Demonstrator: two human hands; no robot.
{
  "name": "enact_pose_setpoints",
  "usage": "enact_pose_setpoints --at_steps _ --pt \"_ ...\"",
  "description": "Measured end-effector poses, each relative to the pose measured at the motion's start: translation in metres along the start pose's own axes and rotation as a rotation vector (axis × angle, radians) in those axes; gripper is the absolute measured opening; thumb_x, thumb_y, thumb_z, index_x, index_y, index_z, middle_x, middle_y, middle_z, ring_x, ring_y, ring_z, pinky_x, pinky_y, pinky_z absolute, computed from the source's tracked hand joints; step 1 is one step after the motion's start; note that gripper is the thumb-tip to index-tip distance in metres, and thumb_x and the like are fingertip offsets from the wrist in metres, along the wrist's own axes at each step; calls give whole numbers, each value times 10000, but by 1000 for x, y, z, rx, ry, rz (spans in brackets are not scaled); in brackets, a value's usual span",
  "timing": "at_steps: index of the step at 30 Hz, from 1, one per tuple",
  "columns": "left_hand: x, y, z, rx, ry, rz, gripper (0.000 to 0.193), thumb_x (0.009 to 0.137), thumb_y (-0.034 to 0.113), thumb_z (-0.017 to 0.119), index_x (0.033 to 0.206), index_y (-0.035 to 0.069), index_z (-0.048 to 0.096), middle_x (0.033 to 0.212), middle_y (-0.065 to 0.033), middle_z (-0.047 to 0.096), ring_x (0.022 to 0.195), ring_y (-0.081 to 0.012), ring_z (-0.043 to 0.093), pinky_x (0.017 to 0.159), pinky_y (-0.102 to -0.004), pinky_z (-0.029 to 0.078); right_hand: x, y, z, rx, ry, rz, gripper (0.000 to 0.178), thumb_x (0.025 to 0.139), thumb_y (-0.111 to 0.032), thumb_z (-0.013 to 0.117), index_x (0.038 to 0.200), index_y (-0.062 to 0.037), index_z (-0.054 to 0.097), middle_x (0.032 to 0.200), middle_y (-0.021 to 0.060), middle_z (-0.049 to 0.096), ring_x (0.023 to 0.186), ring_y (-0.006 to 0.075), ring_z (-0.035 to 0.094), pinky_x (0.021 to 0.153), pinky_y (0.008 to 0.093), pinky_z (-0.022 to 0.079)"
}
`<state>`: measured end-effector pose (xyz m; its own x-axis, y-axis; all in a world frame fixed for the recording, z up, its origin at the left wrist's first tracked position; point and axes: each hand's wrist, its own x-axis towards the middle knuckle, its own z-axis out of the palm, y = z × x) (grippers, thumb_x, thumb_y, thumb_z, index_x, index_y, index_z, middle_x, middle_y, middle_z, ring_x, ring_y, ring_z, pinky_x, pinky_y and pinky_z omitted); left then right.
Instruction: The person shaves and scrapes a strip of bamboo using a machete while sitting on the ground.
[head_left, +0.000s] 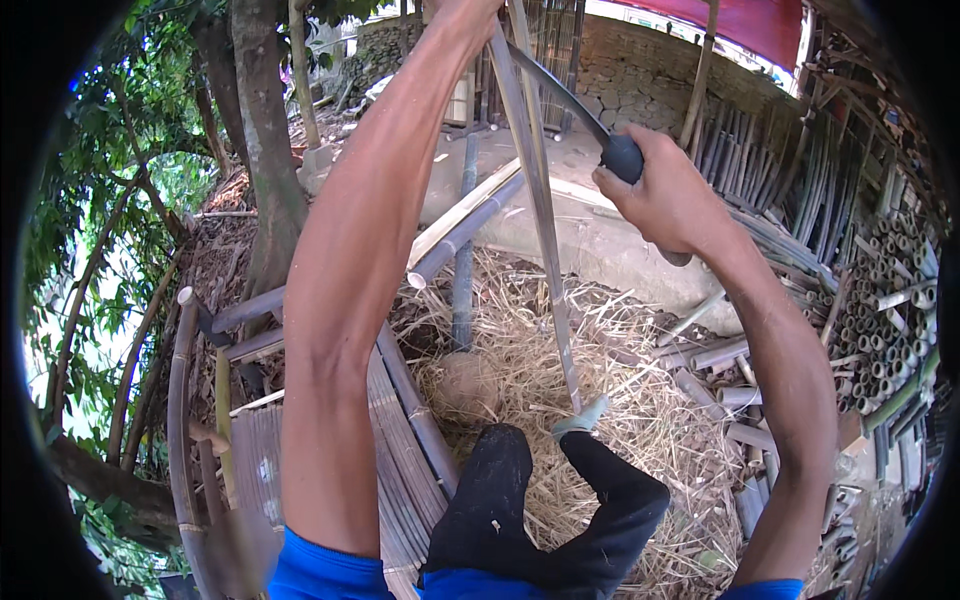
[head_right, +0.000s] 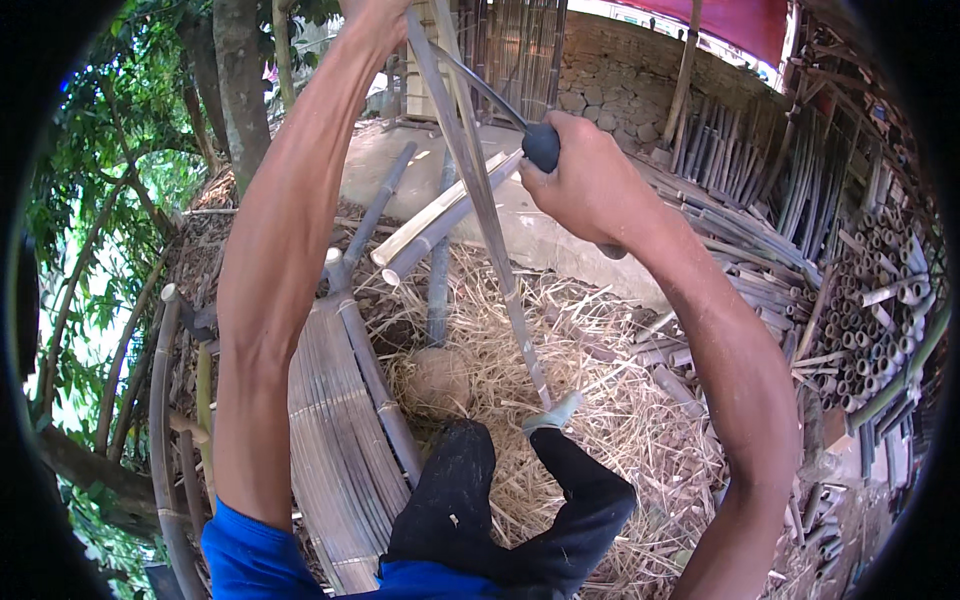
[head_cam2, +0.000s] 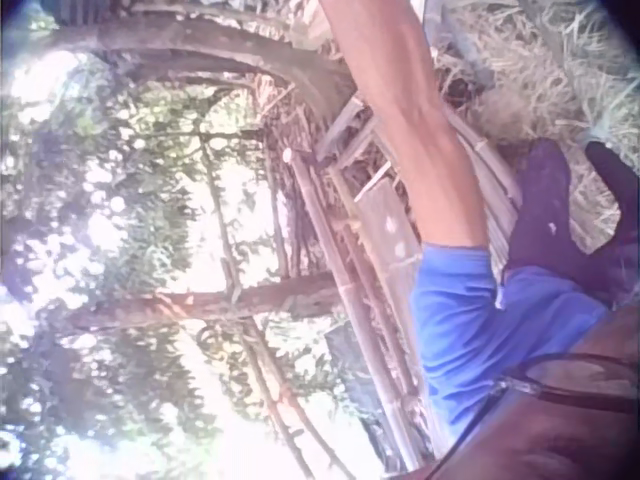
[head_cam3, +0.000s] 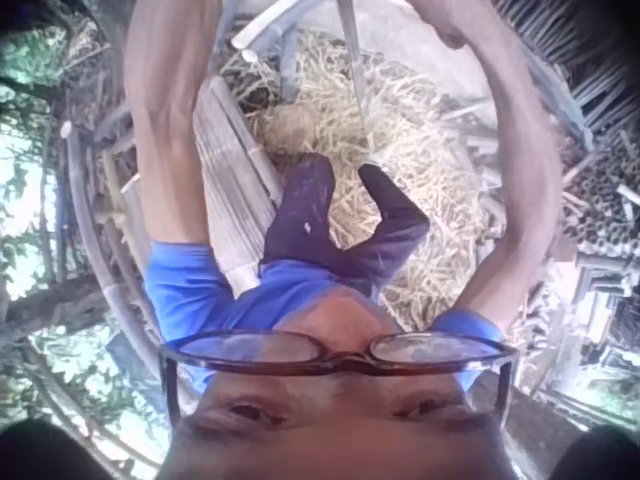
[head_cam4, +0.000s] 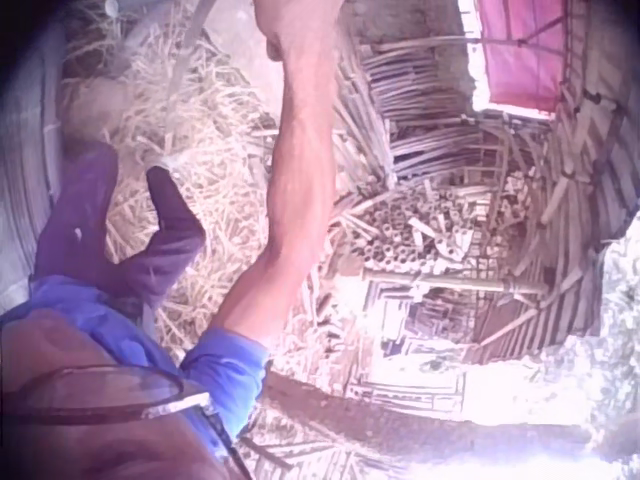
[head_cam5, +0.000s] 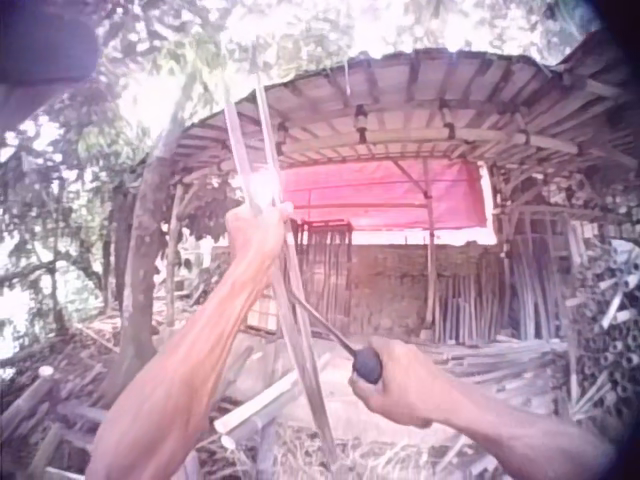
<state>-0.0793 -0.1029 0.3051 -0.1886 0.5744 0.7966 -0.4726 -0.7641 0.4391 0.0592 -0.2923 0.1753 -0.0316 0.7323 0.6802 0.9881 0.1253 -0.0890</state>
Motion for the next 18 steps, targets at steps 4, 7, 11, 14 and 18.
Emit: enact_pose_setpoints --at_steps 4,7,11,14,18 --pt "-9 11 -7 52 57 22 67 805 95 752 832 35 736 666 -20 642 619 -120 618 537 -339 468 -8 -8 5 360 -737 532 279 914 -219 685 984 33 587 647 21 559 466 90 525 406 281 438" --pt "0 5 -10 4 44 78 122 797 133 781 880 47 756 707 -46 684 652 -148 665 560 -359 499 -25 0 25 284 -704 532 308 909 -240 685 1001 42 601 681 84 610 531 162 601 472 331 481" --pt "0 2 -12 258 133 -4 295 743 184 833 965 1 770 822 -155 748 747 -218 721 642 -398 549 -42 17 49 4 -417 240 356 906 -278 693 1011 54 617 767 172 670 670 263 669 604 412 517" --pt "13 -11 -21 455 201 91 366 693 218 854 896 -66 747 830 -169 744 741 -241 718 654 -400 551 -39 1 49 58 -442 291 437 876 -350 735 989 66 668 845 255 707 780 390 708 735 454 555" --pt "19 -8 -24 401 116 39 342 705 217 835 872 -66 740 812 -162 736 737 -238 713 647 -395 545 -30 3 51 80 -568 309 496 945 -398 646 927 97 675 728 228 700 668 334 717 650 444 560"
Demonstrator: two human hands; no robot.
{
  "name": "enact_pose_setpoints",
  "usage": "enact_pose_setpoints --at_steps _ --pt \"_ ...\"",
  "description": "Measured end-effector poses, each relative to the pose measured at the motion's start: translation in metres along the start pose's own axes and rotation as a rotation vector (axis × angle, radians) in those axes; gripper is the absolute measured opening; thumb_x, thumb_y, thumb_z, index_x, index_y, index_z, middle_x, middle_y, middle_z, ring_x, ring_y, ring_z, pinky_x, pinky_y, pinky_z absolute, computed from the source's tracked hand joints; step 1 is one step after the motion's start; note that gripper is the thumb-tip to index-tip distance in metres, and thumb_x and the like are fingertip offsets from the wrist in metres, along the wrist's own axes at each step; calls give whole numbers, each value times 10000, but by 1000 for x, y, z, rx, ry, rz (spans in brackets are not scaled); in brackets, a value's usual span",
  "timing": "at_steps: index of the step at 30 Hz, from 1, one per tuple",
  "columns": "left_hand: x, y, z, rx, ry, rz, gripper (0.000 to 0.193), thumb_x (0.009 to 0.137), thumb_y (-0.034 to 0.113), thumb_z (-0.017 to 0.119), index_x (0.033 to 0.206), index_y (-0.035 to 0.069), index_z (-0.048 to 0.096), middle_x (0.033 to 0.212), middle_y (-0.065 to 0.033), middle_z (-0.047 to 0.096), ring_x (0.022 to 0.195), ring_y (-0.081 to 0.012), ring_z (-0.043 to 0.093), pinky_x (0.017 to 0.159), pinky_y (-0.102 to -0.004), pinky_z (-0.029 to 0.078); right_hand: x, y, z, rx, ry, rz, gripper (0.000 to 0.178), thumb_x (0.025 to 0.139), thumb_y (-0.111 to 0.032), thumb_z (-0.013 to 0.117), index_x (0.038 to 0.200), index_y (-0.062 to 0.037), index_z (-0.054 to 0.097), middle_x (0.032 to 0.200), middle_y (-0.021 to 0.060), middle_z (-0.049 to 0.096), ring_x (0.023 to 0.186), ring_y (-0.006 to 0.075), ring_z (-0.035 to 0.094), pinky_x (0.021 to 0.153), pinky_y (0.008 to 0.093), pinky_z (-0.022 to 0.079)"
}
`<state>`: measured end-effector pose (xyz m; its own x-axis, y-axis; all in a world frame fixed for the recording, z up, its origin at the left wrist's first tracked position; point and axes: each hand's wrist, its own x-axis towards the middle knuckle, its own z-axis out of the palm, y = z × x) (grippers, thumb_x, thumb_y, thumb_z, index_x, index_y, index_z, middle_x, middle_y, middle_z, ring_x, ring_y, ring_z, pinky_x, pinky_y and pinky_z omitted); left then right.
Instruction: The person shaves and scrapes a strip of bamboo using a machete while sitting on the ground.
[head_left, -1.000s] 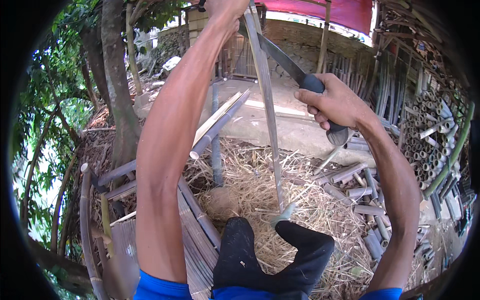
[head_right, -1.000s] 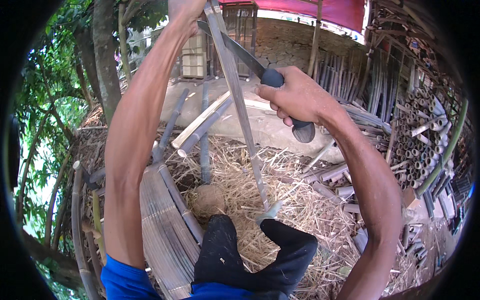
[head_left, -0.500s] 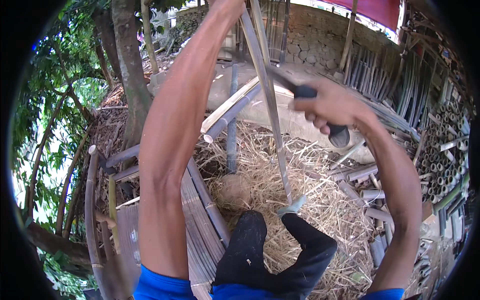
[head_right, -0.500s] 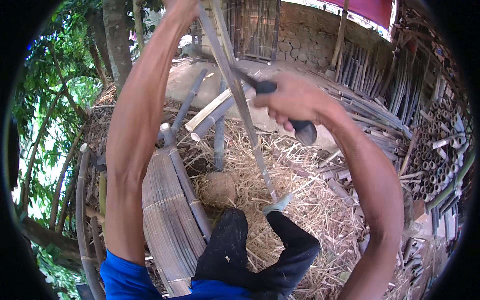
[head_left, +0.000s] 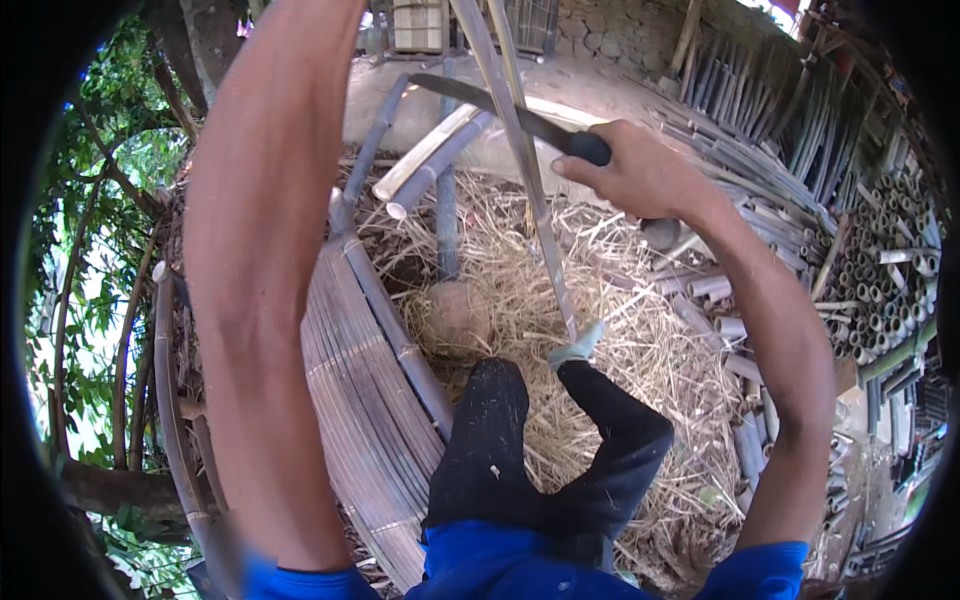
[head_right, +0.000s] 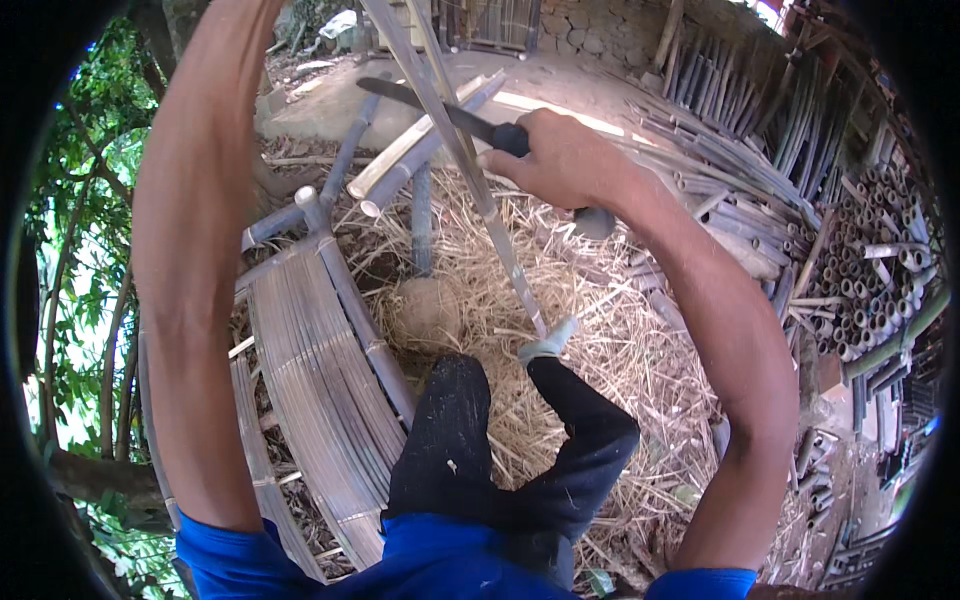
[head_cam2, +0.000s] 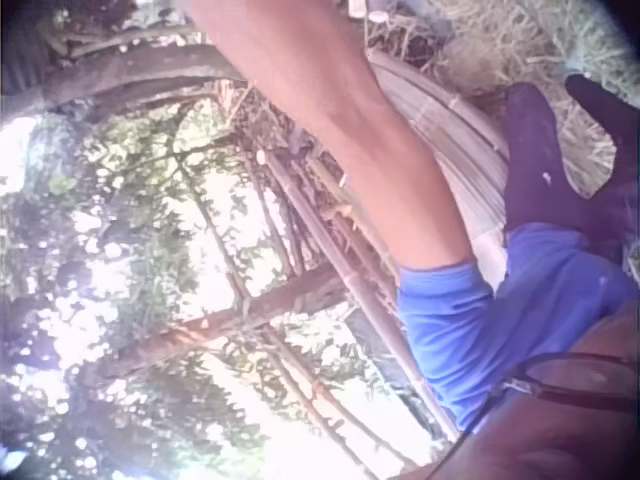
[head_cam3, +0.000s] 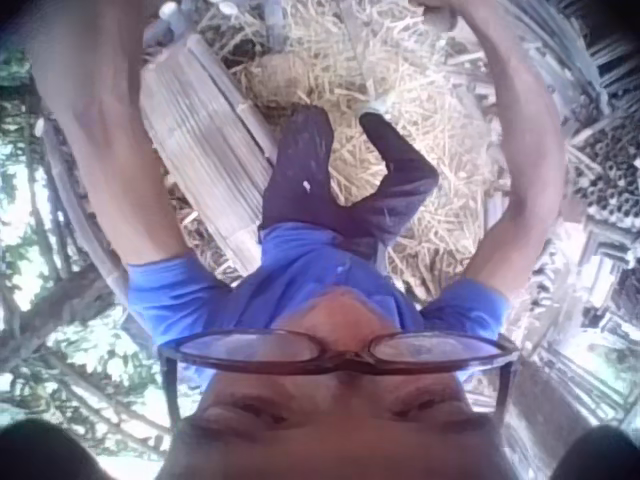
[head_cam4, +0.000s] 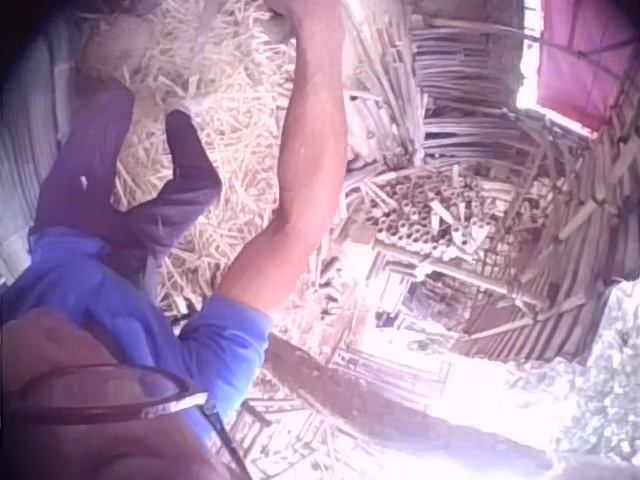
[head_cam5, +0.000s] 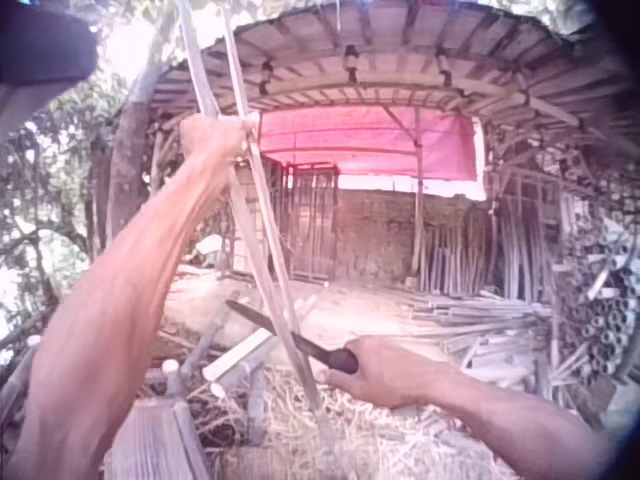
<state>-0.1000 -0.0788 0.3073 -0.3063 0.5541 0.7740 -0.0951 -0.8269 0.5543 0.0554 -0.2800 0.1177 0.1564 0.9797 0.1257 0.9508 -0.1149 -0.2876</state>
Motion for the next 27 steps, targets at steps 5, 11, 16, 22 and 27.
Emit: enact_pose_setpoints --at_steps 5,11,16,22,27 --pt "11 -21 -10 1 24 -1 299 720 198 813 852 -58 734 817 -160 726 750 -206 705 598 -377 512 9 46 41 -163 -232 41 432 958 -361 654 1034 63 636 777 106 679 550 210 634 528 400 512" --pt "-87 -68 -55 79 -487 -96 307 807 270 783 968 11 744 844 -115 720 734 -193 650 669 -371 527 -2 48 54 825 -381 316 305 940 -275 678 976 22 615 693 12 600 492 68 530 421 260 426" --pt "-159 -102 -45 -133 -332 -355 201 823 150 784 908 -26 740 762 -96 707 661 -183 630 609 -375 504 -3 35 70 155 -132 168 316 902 -242 660 1044 38 623 723 133 658 596 228 649 588 379 532" --pt "-171 -89 -32 -105 -164 -299 239 773 173 837 854 -34 750 712 -97 694 617 -175 622 593 -370 497 -14 33 84 -225 90 31 272 885 -183 613 1040 41 607 834 281 691 836 432 714 734 513 557" --pt "-171 -107 -25 -144 -123 -146 205 752 168 844 743 -8 740 651 -72 669 601 -172 619 588 -366 496 -22 26 83 232 -230 233 350 944 -191 633 1217 13 554 690 97 648 590 228 653 562 384 543"
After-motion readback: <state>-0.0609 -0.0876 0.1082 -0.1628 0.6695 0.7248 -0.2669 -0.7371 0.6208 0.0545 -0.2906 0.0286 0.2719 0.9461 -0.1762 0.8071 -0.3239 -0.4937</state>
